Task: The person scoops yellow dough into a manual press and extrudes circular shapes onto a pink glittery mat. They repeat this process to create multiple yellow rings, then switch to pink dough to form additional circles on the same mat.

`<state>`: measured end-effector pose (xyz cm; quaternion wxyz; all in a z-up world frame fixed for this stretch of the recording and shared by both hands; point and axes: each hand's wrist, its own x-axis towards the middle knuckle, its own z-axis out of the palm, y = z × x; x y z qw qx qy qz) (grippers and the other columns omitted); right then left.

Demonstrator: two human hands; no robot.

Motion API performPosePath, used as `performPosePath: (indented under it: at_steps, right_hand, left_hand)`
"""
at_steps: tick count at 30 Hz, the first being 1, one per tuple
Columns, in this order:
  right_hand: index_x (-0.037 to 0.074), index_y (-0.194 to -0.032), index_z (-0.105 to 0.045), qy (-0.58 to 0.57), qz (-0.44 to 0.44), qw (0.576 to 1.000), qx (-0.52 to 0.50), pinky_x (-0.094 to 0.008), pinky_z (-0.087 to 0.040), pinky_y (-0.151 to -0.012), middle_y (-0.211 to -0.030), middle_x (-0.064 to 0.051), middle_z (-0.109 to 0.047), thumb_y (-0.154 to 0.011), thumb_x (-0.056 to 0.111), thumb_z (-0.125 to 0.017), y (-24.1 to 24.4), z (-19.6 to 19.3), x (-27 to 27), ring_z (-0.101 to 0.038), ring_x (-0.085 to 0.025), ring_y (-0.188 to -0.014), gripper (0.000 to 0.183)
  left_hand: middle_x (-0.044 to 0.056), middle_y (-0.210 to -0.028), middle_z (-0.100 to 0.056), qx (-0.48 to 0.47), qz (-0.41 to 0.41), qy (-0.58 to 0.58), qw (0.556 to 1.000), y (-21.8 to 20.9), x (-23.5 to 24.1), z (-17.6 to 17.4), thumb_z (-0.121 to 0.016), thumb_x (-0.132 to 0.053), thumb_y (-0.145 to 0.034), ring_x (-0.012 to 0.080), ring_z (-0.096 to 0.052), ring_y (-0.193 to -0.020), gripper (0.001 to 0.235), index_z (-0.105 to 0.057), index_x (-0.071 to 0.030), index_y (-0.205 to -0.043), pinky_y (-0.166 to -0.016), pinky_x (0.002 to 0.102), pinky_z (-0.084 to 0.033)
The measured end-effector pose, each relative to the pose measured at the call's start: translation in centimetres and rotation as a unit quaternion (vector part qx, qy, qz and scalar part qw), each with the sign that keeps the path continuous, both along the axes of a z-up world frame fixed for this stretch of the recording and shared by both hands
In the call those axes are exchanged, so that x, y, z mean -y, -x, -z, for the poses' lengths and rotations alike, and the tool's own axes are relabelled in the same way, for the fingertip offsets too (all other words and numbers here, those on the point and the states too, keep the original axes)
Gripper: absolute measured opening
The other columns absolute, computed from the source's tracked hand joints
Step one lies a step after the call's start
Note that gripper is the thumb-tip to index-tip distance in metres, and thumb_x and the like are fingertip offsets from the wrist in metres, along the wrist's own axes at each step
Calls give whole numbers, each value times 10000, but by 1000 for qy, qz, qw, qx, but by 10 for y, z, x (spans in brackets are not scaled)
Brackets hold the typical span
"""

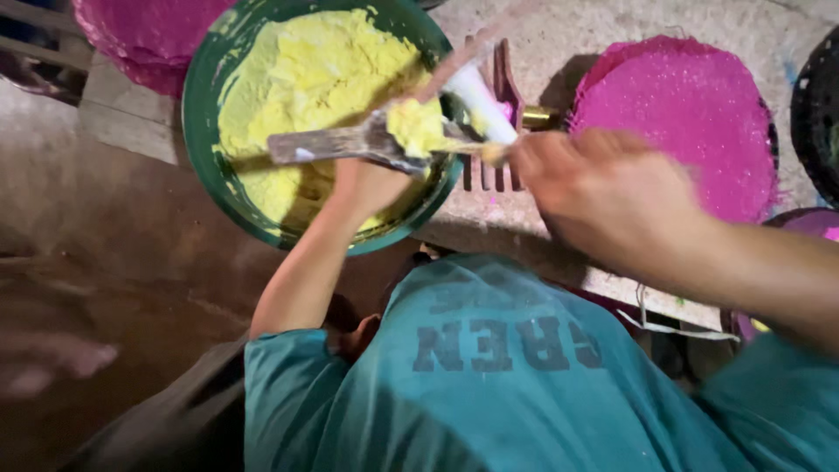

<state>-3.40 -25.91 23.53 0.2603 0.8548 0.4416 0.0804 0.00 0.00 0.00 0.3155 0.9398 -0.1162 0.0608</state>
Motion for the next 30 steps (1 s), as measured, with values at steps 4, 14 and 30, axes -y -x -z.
performPosePath:
  at_steps: [4,14,30]
  right_hand:
    - [154,-1072,-679,-56,6,998,-13,-292,-419,-370,-790,-2,-597,-952,177,-582,-3,-16,15,-607,-120,-537,156]
    - [102,-930,-634,-75,12,997,-16,-304,-493,-395,-780,-4,-613,-856,159,-622,5,5,-12,-669,-144,-632,94]
    - [75,-938,-623,-35,-35,998,49,-298,-507,-488,-783,-24,-590,-861,175,-618,-5,28,-62,-651,-161,-631,126]
  left_hand:
    - [148,-1364,-645,100,-5,53,994,3,-2,-51,-709,-221,-972,295,-669,-1181,497,-573,-103,-1435,-962,382,-577]
    - [166,-1311,-674,160,12,10,987,17,10,-69,-762,-168,-905,325,-701,-1116,589,-583,-167,-1466,-880,396,-603]
    - [111,-1400,-680,219,-6,-17,975,1,7,-45,-708,-76,-927,351,-664,-1217,509,-614,-112,-1426,-967,410,-593]
